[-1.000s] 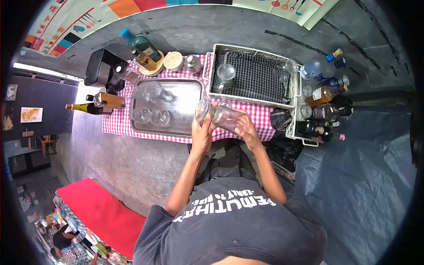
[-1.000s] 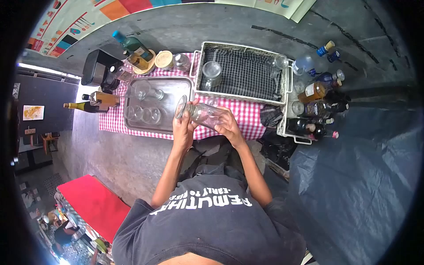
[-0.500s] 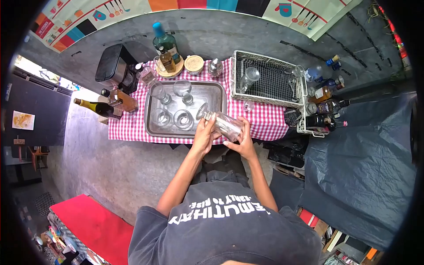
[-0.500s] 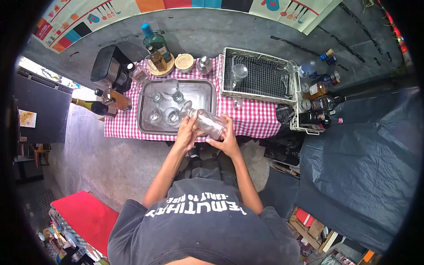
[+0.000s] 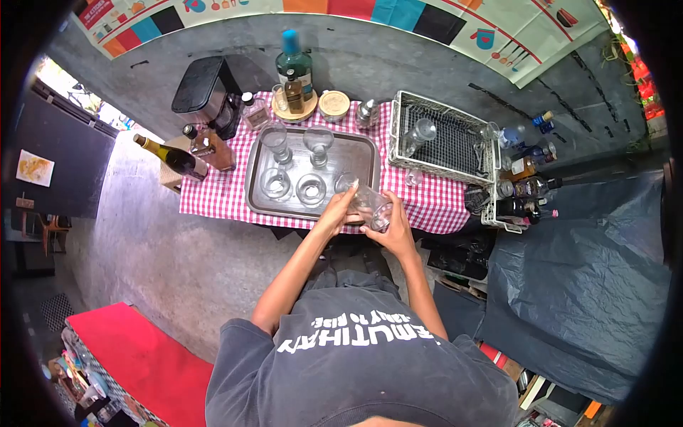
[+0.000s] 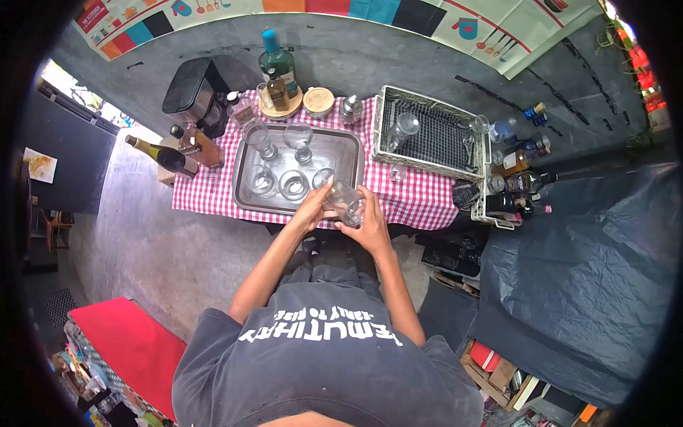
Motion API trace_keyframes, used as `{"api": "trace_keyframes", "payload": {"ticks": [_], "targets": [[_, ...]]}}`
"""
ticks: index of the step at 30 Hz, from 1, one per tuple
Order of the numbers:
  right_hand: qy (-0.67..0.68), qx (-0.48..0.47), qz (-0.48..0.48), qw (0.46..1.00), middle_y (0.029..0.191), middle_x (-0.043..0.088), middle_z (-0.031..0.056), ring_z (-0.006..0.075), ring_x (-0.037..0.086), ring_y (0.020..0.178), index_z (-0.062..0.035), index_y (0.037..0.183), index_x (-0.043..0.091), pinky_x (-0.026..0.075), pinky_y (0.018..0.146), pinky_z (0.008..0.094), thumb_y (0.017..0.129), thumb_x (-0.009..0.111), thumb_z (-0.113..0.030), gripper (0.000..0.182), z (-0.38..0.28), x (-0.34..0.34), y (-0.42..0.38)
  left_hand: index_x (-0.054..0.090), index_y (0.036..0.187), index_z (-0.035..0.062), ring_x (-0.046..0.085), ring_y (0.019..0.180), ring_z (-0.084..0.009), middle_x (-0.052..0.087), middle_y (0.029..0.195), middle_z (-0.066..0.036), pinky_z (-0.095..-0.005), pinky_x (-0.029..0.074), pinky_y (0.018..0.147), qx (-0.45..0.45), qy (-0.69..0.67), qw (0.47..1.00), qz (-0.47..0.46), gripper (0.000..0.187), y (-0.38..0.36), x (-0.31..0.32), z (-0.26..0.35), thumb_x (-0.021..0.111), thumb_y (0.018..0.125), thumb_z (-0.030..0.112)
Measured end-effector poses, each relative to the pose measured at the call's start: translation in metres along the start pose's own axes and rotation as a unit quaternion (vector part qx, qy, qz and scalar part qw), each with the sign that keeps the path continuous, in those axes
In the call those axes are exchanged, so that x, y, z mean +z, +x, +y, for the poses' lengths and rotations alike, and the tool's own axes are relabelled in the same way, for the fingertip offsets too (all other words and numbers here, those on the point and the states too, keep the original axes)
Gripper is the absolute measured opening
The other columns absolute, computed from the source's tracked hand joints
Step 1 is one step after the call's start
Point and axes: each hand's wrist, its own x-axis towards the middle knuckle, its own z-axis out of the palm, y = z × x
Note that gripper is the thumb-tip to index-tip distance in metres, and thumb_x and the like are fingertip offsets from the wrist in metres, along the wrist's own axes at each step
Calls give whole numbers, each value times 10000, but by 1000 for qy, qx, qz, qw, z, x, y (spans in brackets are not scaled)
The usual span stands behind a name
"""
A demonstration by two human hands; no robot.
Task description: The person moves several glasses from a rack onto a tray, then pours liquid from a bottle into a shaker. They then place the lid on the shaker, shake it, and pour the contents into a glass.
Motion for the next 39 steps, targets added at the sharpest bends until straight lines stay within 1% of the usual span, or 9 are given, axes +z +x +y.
{"api": "trace_keyframes", "payload": {"ticks": [3, 8, 12, 17, 18, 23, 28, 32, 39], "targets": [[-113, -125, -10, 986, 1327, 451, 153, 338, 492, 1169, -54, 1339, 380, 442, 935, 411, 559, 857, -186, 923, -2, 1, 11, 566, 1133, -23, 668, 887, -230, 646, 1022, -152, -371, 581, 765, -42, -10, 999, 17, 583, 3, -9, 2, 485, 934, 519], [-33, -120, -79, 989, 1326, 458, 145, 363, 462, 1225, -112, 1311, 431, 428, 1001, 421, 525, 786, -15, 868, 6, 9, 20, 470, 1258, 6, 664, 854, -215, 594, 1136, -181, -321, 586, 725, -99, -24, 995, 16, 639, 20, -28, -18, 422, 942, 560], [-29, -67, -90, 993, 1278, 506, 137, 345, 518, 1168, -94, 1291, 450, 454, 967, 413, 521, 787, -21, 843, 10, 15, 23, 469, 1263, 2, 670, 803, -200, 604, 1121, -185, -286, 587, 661, -107, -6, 994, 20, 709, 30, -40, -32, 370, 929, 620], [-54, -21, -20, 998, 1188, 574, 146, 338, 580, 1075, -83, 1265, 481, 489, 897, 410, 525, 808, -130, 811, 18, 28, 35, 527, 1167, -90, 678, 618, -203, 671, 978, -204, -221, 533, 487, -122, 153, 980, 41, 842, 27, -50, -32, 328, 900, 684], [-60, -15, -19, 998, 1164, 591, 154, 346, 588, 1062, -81, 1263, 486, 494, 875, 419, 546, 809, -181, 792, 19, 30, 39, 549, 1136, -94, 673, 599, -178, 692, 899, -174, -203, 483, 433, -112, 149, 982, 43, 771, 25, -52, -32, 356, 928, 623], [-78, 7, 12, 997, 1122, 612, 178, 367, 604, 1034, -73, 1264, 483, 500, 844, 437, 580, 817, -244, 780, 34, 48, 54, 547, 1175, -45, 655, 579, -155, 668, 967, -137, -220, 422, 400, -62, 178, 981, 43, 532, 24, -65, -38, 432, 973, 433], [-78, 50, 19, 996, 1105, 610, 223, 390, 606, 1018, -51, 1293, 413, 497, 837, 442, 596, 817, -261, 832, 54, 65, 64, 453, 1322, 43, 631, 746, -130, 629, 1065, -87, -228, 462, 529, 7, 185, 981, 52, 394, 18, -73, -56, 430, 982, 241], [-100, 64, 29, 992, 1063, 611, 247, 411, 606, 992, -52, 1272, 396, 497, 812, 459, 606, 809, -260, 811, 49, 76, 67, 357, 1408, 74, 599, 881, -130, 589, 1140, -81, -248, 494, 657, 31, 216, 975, 45, 443, 16, -76, -61, 414, 968, 89], [-100, 60, 39, 992, 1093, 591, 258, 424, 597, 993, -39, 1268, 393, 493, 812, 467, 613, 808, -254, 804, 47, 87, 68, 254, 1454, 85, 592, 855, -154, 585, 1128, -110, -280, 492, 691, 64, 212, 972, 77, 585, 19, -71, -70, 477, 915, 37]]}}
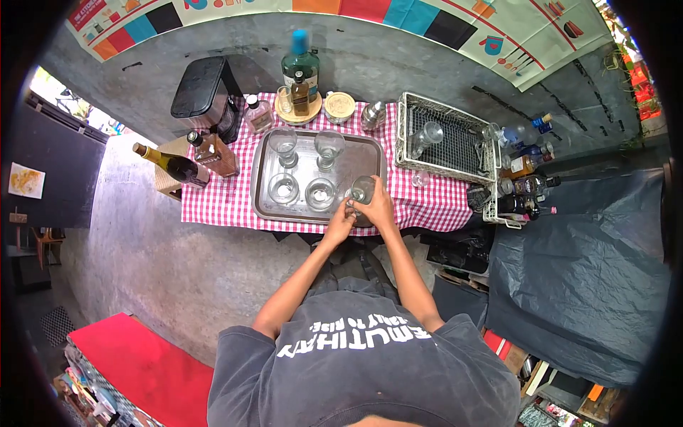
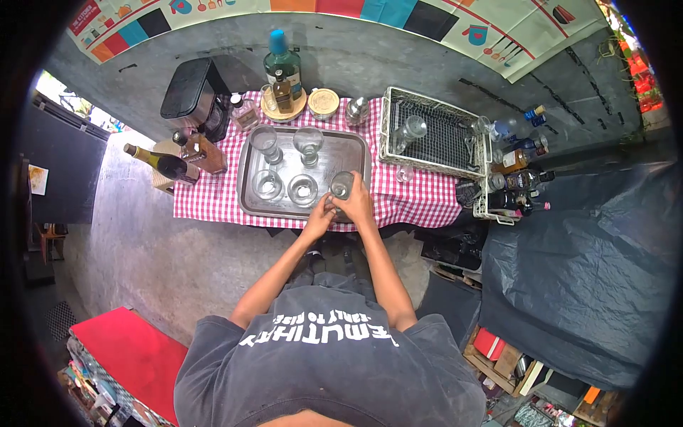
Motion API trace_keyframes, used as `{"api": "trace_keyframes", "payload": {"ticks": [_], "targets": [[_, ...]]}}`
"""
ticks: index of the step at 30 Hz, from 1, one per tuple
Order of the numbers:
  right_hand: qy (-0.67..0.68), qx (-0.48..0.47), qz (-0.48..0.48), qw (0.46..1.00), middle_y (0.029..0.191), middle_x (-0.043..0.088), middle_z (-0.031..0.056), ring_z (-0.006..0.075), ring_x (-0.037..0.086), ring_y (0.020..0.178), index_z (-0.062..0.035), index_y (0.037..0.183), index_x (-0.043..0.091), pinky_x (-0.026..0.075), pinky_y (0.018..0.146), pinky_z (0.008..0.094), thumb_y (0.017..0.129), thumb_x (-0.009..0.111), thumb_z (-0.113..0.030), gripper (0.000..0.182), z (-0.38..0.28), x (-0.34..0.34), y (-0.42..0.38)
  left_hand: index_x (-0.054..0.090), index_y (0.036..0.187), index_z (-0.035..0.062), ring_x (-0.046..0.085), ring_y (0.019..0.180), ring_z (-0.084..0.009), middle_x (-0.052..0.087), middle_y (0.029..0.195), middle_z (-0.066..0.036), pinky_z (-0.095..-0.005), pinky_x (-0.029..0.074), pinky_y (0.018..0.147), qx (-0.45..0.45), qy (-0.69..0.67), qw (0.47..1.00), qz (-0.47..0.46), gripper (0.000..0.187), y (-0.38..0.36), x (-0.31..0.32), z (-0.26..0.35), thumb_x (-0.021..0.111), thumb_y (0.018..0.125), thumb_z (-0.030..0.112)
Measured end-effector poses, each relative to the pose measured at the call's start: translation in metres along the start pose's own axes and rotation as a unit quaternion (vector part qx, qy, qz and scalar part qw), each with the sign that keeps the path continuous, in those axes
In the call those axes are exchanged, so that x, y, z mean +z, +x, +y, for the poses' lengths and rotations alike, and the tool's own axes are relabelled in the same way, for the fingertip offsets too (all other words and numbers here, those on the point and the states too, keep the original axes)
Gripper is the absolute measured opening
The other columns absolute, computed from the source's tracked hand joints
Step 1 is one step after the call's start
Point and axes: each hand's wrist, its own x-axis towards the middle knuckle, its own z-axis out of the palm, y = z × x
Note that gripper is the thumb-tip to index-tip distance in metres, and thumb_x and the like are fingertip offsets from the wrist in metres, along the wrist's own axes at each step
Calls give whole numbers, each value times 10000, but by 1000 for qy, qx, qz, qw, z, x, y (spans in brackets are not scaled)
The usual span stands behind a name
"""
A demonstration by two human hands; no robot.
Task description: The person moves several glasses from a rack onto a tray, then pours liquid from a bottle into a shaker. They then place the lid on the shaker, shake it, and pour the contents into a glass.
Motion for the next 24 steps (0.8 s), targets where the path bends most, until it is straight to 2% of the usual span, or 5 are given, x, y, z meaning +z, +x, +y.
{"api": "trace_keyframes", "payload": {"ticks": [2, 12, 14, 22, 24], "targets": [[4, -20, 6, 1000, 1137, 567, 266, 426, 585, 1018, -29, 1285, 377, 490, 822, 466, 620, 808, -251, 823, 1, 2, 0, 231, 1455, 63, 595, 864, -168, 582, 1131, -136, -284, 489, 709, 101, 28, 994, -9, 619, 11, -3, -22, 498, 897, 38], [9, -2, -12, 1000, 1153, 569, 240, 406, 566, 1074, -39, 1302, 369, 473, 862, 451, 637, 820, -271, 836, 4, 1, -8, 197, 1483, 113, 586, 978, -193, 566, 1148, -161, -315, 462, 863, 58, 57, 996, -25, 695, 1, -10, -5, 508, 872, -1], [26, 0, -17, 1000, 1175, 555, 251, 436, 564, 1056, -21, 1293, 369, 485, 845, 468, 617, 821, -226, 839, -1, -3, -7, 202, 1485, 130, 581, 972, -195, 565, 1146, -172, -306, 469, 838, 108, 70, 991, -25, 703, -1, -11, -3, 511, 869, -7], [33, -58, 42, 997, 1330, 448, 262, 363, 512, 1178, -27, 1440, 233, 479, 892, 412, 694, 802, -346, 991, 16, -6, -24, 262, 1453, 118, 606, 893, -158, 542, 1159, -135, -291, 515, 735, 4, 81, 997, -14, 593, -21, -20, 6, 510, 921, 35], [156, 80, -12, 984, 1297, 476, 262, 371, 544, 1127, 34, 1408, 257, 460, 921, 405, 741, 771, -372, 935, 16, -22, -38, 350, 1372, 89, 611, 837, -148, 573, 1117, -118, -287, 507, 705, -6, 55, 998, -15, 491, -31, -27, 7, 536, 917, 73]]}}
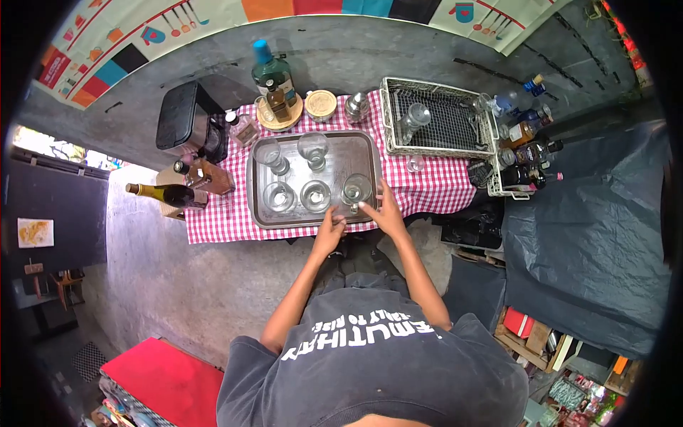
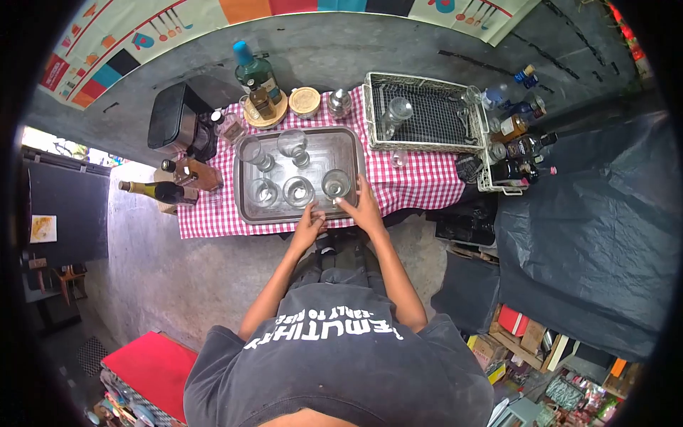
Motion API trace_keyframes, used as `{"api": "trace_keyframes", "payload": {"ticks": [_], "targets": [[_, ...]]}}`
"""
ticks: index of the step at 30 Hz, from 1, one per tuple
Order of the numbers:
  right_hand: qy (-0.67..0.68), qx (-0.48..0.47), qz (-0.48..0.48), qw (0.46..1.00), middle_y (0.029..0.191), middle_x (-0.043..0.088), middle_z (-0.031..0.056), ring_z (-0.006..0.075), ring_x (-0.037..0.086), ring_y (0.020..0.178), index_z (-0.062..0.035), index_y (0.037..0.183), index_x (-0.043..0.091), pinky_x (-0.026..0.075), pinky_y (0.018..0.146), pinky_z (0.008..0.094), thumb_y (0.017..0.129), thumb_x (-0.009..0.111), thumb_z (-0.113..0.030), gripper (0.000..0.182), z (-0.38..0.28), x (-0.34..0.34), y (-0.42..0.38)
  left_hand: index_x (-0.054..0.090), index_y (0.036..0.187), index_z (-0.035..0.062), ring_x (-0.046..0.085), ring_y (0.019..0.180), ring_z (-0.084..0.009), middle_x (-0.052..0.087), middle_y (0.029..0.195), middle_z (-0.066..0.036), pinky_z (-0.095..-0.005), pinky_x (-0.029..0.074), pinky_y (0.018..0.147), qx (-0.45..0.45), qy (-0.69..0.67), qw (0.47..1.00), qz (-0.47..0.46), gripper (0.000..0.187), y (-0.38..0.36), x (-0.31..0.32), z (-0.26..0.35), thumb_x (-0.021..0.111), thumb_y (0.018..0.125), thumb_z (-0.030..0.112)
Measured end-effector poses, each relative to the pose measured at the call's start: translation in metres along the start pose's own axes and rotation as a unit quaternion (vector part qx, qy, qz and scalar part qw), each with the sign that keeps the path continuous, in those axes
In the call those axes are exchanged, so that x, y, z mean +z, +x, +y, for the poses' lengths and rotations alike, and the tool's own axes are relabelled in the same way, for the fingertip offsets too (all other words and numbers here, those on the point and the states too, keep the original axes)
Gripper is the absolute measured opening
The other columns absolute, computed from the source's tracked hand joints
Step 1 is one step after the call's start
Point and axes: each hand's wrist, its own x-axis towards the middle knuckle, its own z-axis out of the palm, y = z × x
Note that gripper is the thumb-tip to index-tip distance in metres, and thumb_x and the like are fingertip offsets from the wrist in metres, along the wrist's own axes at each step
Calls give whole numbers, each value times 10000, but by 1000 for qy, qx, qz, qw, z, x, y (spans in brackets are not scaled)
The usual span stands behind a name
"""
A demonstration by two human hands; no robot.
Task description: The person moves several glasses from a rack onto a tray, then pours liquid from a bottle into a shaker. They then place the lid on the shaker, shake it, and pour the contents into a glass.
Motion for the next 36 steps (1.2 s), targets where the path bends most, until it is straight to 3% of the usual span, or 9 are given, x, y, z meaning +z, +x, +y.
{"api": "trace_keyframes", "payload": {"ticks": [4, 7, 14, 16, 20, 24, 28, 30, 36], "targets": [[55, 37, 76, 995, 1106, 629, 172, 236, 644, 931, -3, 1220, 517, 506, 796, 341, 848, 687, -314, 513, 48, -17, -35, 558, 1095, 44, 617, 772, -124, 638, 954, -52, -272, 500, 657, -72, -25, 995, -57, 197, -24, -25, -13, 538, 930, 149], [105, 122, 76, 984, 941, 684, 98, 163, 652, 779, -22, 1063, 603, 513, 695, 294, 874, 663, -273, 319, 109, -24, -64, 616, 992, 31, 627, 757, -121, 655, 837, -61, -271, 499, 650, -72, 64, 992, -76, 197, -32, -38, -38, 525, 929, 195], [150, 440, 29, 885, 795, 645, 8, 78, 585, 704, -81, 933, 635, 435, 599, 213, 854, 660, -298, 232, 235, -53, -142, 632, 1018, -15, 661, 916, -308, 675, 964, -208, -380, 503, 797, -108, 379, 911, -122, 418, -5, -67, -151, 600, 827, 355], [82, 511, -71, 853, 761, 631, 17, 90, 565, 673, -64, 914, 645, 437, 589, 233, 837, 668, -316, 265, 269, -57, -152, 634, 1065, -6, 621, 1016, -367, 658, 1032, -239, -406, 479, 870, -209, 399, 884, -122, 474, 3, -71, -175, 599, 806, 389], [80, 419, -15, 904, 733, 612, 35, 119, 562, 662, -56, 872, 654, 444, 592, 270, 844, 655, -298, 243, 260, -71, -139, 630, 1088, -3, 611, 1039, -367, 646, 1059, -246, -409, 463, 891, -213, 396, 883, -132, 482, 15, -54, -181, 577, 817, 392], [123, 411, 12, 903, 857, 696, 106, 195, 645, 795, -15, 937, 695, 494, 748, 329, 811, 674, -366, 374, 292, -88, -113, 630, 1079, 1, 605, 1041, -376, 647, 1048, -247, -414, 457, 886, -156, 407, 883, -175, 490, 25, -10, -160, 563, 824, 413], [24, 359, -82, 930, 935, 698, 136, 236, 658, 866, -30, 960, 695, 489, 811, 342, 800, 669, -425, 426, 317, -130, -85, 604, 1155, 25, 594, 1070, -365, 636, 1089, -237, -415, 454, 893, -198, 464, 835, -218, 516, 38, 61, -115, 540, 858, 442], [3, 310, -155, 938, 931, 684, 110, 182, 625, 874, -5, 946, 673, 473, 798, 311, 834, 669, -352, 365, 318, -167, -64, 572, 1198, 8, 582, 1093, -364, 620, 1131, -242, -405, 451, 914, -129, 400, 877, -234, 529, 39, 121, -61, 522, 881, 429], [9, 244, -255, 935, 972, 690, 134, 220, 641, 948, -17, 991, 677, 482, 827, 330, 828, 651, -438, 452, 303, -231, -18, 533, 1242, -20, 579, 1104, -355, 607, 1158, -244, -378, 445, 934, -43, 322, 913, -247, 427, 64, 213, -5, 480, 946, 284]]}}
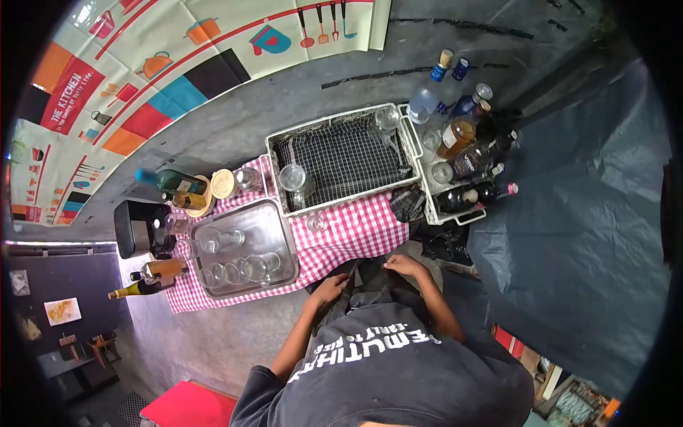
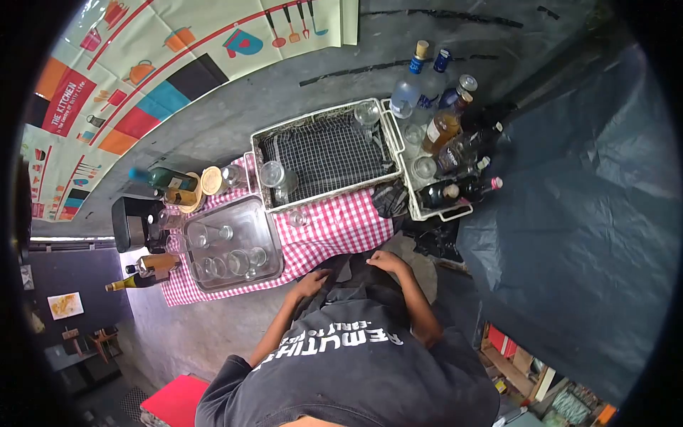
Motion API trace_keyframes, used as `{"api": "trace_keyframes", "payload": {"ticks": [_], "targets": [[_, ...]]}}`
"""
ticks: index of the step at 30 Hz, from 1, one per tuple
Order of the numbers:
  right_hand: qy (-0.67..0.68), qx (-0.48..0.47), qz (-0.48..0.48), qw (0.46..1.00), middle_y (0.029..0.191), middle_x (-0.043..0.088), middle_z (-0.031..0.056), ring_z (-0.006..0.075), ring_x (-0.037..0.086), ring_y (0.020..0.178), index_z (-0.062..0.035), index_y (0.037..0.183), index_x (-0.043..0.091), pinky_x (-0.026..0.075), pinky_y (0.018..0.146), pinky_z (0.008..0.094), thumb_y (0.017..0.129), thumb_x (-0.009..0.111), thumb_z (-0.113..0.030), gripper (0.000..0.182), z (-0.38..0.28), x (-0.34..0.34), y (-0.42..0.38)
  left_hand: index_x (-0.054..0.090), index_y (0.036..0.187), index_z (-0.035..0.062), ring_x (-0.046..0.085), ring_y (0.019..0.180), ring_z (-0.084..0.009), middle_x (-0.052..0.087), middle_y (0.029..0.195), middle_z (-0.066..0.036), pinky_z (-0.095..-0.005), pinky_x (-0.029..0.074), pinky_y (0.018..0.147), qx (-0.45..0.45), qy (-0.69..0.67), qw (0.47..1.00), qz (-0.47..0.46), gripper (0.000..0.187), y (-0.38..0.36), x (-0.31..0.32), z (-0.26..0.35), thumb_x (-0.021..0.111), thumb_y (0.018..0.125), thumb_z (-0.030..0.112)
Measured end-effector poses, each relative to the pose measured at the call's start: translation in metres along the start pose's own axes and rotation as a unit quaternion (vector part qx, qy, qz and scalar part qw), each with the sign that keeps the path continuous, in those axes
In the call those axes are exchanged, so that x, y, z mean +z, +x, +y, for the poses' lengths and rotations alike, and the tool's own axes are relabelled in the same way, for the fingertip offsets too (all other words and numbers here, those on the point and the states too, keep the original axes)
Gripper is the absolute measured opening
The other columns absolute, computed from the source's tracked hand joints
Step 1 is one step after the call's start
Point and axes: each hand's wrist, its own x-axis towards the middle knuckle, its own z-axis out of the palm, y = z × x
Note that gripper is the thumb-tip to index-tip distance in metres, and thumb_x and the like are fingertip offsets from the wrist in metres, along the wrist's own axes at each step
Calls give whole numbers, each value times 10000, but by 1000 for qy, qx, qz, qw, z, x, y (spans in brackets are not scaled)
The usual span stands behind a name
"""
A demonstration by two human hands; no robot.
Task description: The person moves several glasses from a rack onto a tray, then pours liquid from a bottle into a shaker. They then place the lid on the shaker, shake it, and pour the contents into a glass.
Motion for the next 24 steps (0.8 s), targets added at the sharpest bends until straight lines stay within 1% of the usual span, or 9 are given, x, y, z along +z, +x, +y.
{"api": "trace_keyframes", "payload": {"ticks": [2, 4, 6, 10, 12, 13, 17, 21, 24], "targets": [[-28, 5, -15, 999, 963, 688, 131, 211, 638, 939, -11, 998, 669, 482, 821, 325, 842, 645, -429, 448, -47, -27, -18, 546, 1226, -17, 585, 1087, -356, 605, 1157, -245, -386, 454, 918, -12, 39, 998, -39, 407, 16, -11, 40, 481, 948, 273], [24, -86, -32, 996, 964, 679, 117, 202, 629, 908, -9, 1037, 644, 481, 811, 320, 865, 632, -421, 446, -85, -50, -27, 601, 1124, 3, 588, 991, -408, 613, 1052, -270, -455, 466, 848, 26, 135, 990, -10, 317, 25, -26, 73, 478, 937, 228], [32, -98, -45, 994, 996, 656, 70, 165, 607, 942, -34, 1096, 614, 480, 835, 313, 919, 591, -321, 338, -122, -72, -30, 621, 1060, -1, 591, 949, -425, 620, 989, -271, -479, 462, 828, -8, 180, 984, -2, 294, 40, -45, 104, 484, 935, 228], [98, -240, 63, 964, 1044, 630, 86, 185, 602, 978, -56, 1106, 588, 482, 843, 329, 924, 585, -336, 334, -201, -120, -39, 627, 1052, -11, 629, 895, -386, 642, 977, -241, -446, 489, 789, 96, 147, 977, 124, 301, 75, -75, 151, 547, 922, 249], [111, -260, 124, 951, 1066, 626, 87, 200, 609, 993, -53, 1133, 561, 494, 814, 340, 911, 605, -320, 350, -219, -138, -24, 616, 1079, -14, 650, 864, -340, 648, 971, -221, -399, 511, 762, 114, 109, 972, 173, 291, 100, -88, 175, 588, 902, 215], [117, -258, 166, 944, 1084, 625, 113, 214, 620, 985, -43, 1145, 554, 503, 799, 347, 898, 618, -303, 365, -223, -144, -13, 595, 1149, -11, 668, 872, -261, 668, 996, -184, -338, 519, 728, 129, 89, 971, 182, 329, 106, -96, 196, 577, 924, 229], [89, -234, 303, 920, 1239, 539, 171, 278, 626, 986, -39, 1286, 439, 508, 795, 380, 853, 653, -254, 529, -227, -158, 34, 551, 1199, -8, 652, 946, -229, 658, 1026, -147, -340, 525, 801, 159, -35, 963, 216, 353, 169, -106, 216, 599, 912, 192], [48, -196, 336, 920, 1366, 364, 206, 301, 594, 1040, -28, 1393, 306, 494, 831, 413, 825, 661, -174, 686, -229, -166, 62, 426, 1330, 14, 587, 1088, -321, 544, 1236, -221, -378, 500, 829, 178, -67, 944, 268, 556, 229, -112, 218, 645, 876, 248], [48, -179, 341, 922, 1341, 420, 178, 254, 598, 1030, -26, 1416, 288, 474, 872, 404, 788, 694, -130, 755, -229, -168, 75, 332, 1404, 34, 466, 1224, -374, 415, 1354, -267, -409, 423, 963, 168, -100, 942, 274, 728, 278, -114, 214, 695, 827, 291]]}}
